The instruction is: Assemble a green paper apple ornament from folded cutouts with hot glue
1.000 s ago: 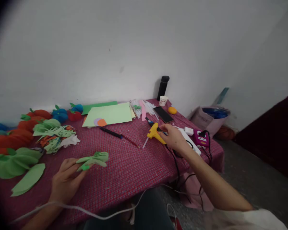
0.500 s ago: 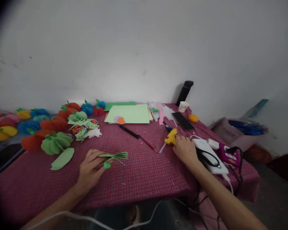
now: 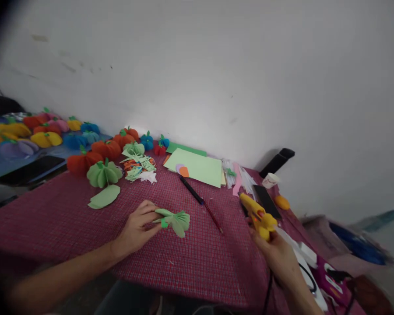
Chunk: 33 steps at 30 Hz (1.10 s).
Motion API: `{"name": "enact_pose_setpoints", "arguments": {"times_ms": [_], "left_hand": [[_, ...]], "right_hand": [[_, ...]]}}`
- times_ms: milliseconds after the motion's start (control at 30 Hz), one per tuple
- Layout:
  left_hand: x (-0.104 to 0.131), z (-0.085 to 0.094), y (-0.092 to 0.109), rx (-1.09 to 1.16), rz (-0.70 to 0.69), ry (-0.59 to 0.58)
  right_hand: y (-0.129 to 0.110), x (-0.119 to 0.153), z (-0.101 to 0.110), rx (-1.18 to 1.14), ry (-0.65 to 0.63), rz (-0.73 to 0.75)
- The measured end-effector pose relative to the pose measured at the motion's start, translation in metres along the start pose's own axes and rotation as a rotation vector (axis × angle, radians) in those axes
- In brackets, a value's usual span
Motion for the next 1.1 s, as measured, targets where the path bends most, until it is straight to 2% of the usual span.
{"name": "enact_pose_setpoints", "arguments": {"times_ms": [67, 133, 200, 300, 467, 667, 833, 1100], "left_hand": [[0.000, 0.000, 0.002, 0.004, -0.002, -0.009], [0.000, -0.001, 0.002, 0.000, -0.003, -0.023], [0.000, -0.003, 0.001, -0.006, 0.003, -0.037], [0.000, -0.007, -0.006, -0.014, 0.041, -0.053], [-0.002, -0.016, -0.015, -0.022, 0.093, -0.124], [-0.002, -0.028, -0.030, 0.075, 0.184, -0.228], [-0.001, -0.038, -0.039, 0.176, 0.249, -0.309], [-0.002, -0.039, -0.038, 0.210, 0.253, -0.313]], "right_hand": [[-0.012, 0.011, -0.018, -0.286, -0.160, -0.094], [-0.036, 0.021, -0.041, -0.454, -0.328, -0.091], [-0.062, 0.030, -0.065, -0.524, -0.518, -0.073], [-0.092, 0.035, -0.092, -0.580, -0.690, -0.052], [-0.104, 0.024, -0.107, -0.635, -0.675, -0.105], [-0.097, 0.030, -0.128, -0.675, -0.929, -0.140], [-0.084, 0.036, -0.130, -0.657, -0.973, -0.166], [-0.079, 0.043, -0.134, -0.586, -1.020, -0.202]]}}
Point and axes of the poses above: each hand's wrist, its own x-axis away from the middle knuckle, its own z-axis out of the back of the hand, y = z × x, the point moved 10 cm from there along -x, towards the middle knuckle, and after that the axes turned 4 degrees about -y, right-handed, at the moved point
